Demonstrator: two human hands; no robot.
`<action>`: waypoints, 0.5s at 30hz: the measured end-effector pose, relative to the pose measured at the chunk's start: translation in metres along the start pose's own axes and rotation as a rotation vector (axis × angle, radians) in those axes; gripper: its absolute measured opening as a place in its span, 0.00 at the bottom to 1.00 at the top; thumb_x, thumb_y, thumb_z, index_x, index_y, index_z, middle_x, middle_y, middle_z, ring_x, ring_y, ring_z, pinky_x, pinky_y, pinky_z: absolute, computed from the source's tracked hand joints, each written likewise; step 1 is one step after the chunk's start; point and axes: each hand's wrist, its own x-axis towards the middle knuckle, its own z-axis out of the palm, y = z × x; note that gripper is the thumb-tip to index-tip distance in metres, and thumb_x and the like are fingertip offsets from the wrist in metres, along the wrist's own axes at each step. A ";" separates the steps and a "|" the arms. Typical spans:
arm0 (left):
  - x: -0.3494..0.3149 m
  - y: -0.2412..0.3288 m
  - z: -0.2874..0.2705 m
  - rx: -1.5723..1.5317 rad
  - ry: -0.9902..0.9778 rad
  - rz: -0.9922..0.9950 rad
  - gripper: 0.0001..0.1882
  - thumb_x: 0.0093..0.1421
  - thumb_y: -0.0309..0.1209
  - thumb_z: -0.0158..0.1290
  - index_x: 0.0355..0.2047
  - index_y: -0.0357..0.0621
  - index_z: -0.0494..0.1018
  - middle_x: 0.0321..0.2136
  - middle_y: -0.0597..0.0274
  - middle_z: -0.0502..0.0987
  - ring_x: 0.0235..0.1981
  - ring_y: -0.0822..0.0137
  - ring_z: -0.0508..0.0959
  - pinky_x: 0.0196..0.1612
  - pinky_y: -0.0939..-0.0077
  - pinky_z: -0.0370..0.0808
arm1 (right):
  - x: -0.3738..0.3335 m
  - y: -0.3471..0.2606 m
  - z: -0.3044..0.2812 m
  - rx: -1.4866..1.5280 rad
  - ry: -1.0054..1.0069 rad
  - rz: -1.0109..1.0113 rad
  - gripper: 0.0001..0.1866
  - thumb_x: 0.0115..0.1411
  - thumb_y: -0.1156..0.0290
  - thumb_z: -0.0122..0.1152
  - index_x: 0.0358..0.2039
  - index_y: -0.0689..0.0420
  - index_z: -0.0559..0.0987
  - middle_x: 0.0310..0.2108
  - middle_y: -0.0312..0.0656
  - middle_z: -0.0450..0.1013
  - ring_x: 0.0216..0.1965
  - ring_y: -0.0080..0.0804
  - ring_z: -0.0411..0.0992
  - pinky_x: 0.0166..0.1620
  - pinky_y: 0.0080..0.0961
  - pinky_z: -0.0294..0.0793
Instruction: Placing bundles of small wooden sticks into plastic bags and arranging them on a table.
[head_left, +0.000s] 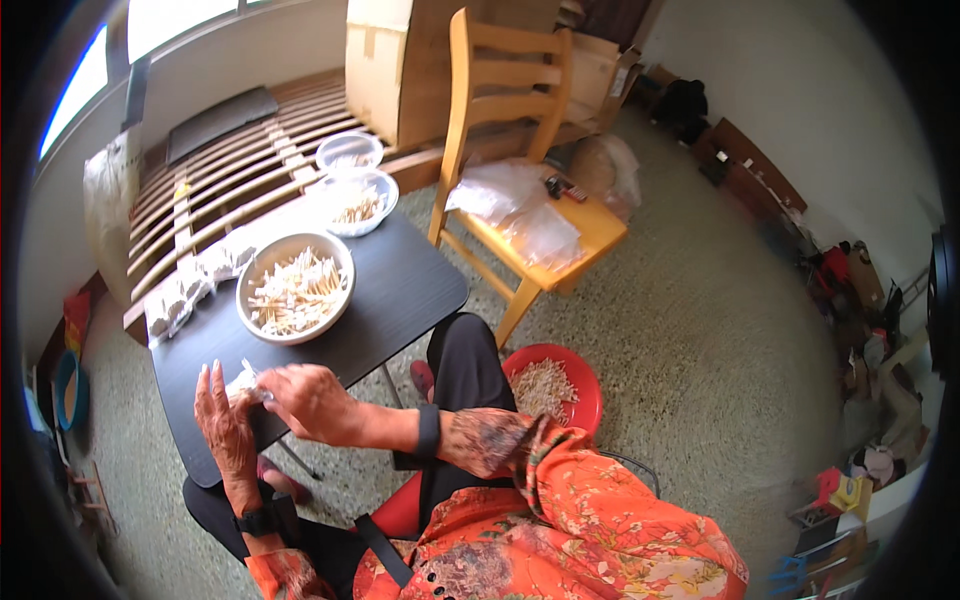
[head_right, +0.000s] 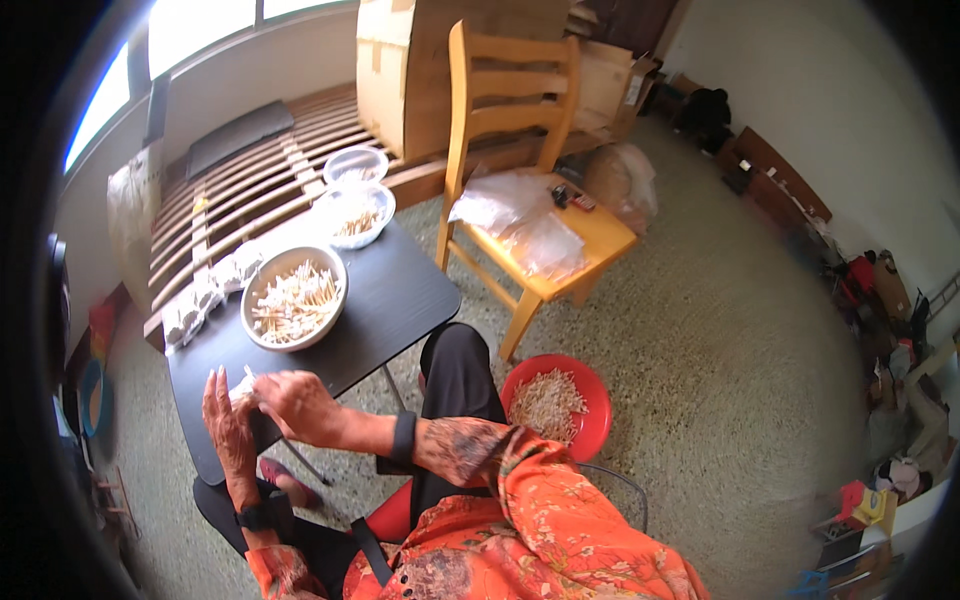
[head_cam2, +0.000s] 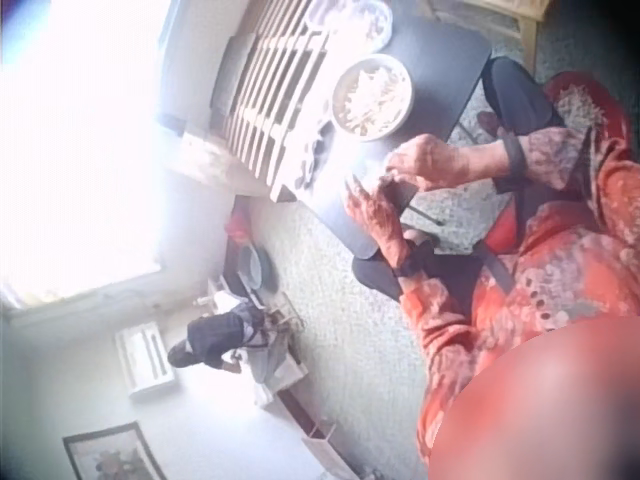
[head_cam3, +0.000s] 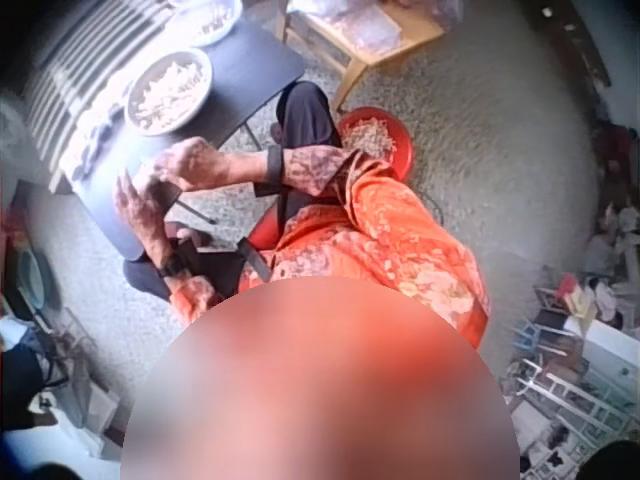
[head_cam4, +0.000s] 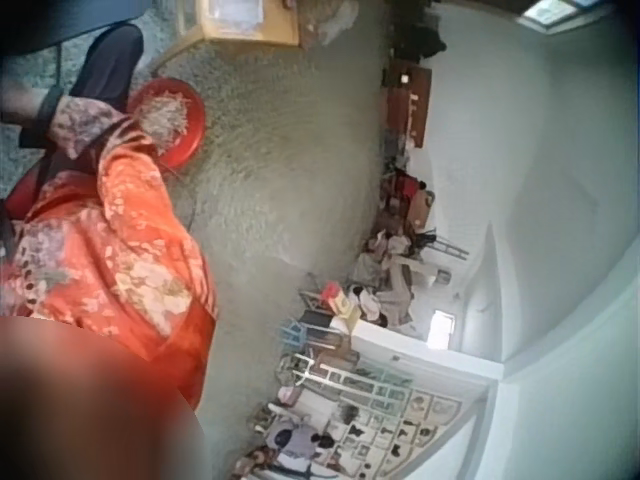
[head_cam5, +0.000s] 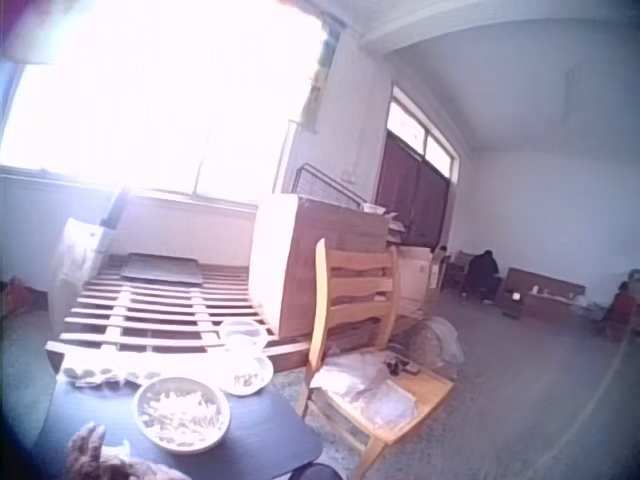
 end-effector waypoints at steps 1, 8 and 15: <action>-0.002 -0.002 -0.002 -0.013 0.021 0.011 0.26 0.61 0.34 0.48 0.59 0.43 0.59 0.57 0.48 0.61 0.59 0.51 0.60 0.60 0.60 0.55 | -0.007 -0.006 -0.010 0.024 -0.046 -0.006 0.11 0.50 0.75 0.59 0.32 0.60 0.68 0.26 0.48 0.67 0.29 0.46 0.70 0.30 0.37 0.70; -0.018 -0.018 -0.009 -0.017 0.138 -0.004 0.16 0.58 0.28 0.52 0.46 0.35 0.70 0.51 0.47 0.69 0.53 0.50 0.67 0.56 0.59 0.62 | -0.092 -0.035 -0.096 -0.052 -0.479 0.071 0.10 0.53 0.67 0.61 0.31 0.59 0.71 0.28 0.44 0.69 0.32 0.43 0.73 0.34 0.34 0.72; 0.006 0.041 -0.047 -0.282 0.449 0.261 0.11 0.56 0.20 0.53 0.40 0.37 0.73 0.40 0.51 0.74 0.43 0.54 0.74 0.47 0.65 0.70 | -0.163 -0.054 -0.175 -0.183 -0.205 0.265 0.04 0.53 0.75 0.58 0.27 0.62 0.75 0.30 0.44 0.73 0.34 0.40 0.73 0.39 0.30 0.73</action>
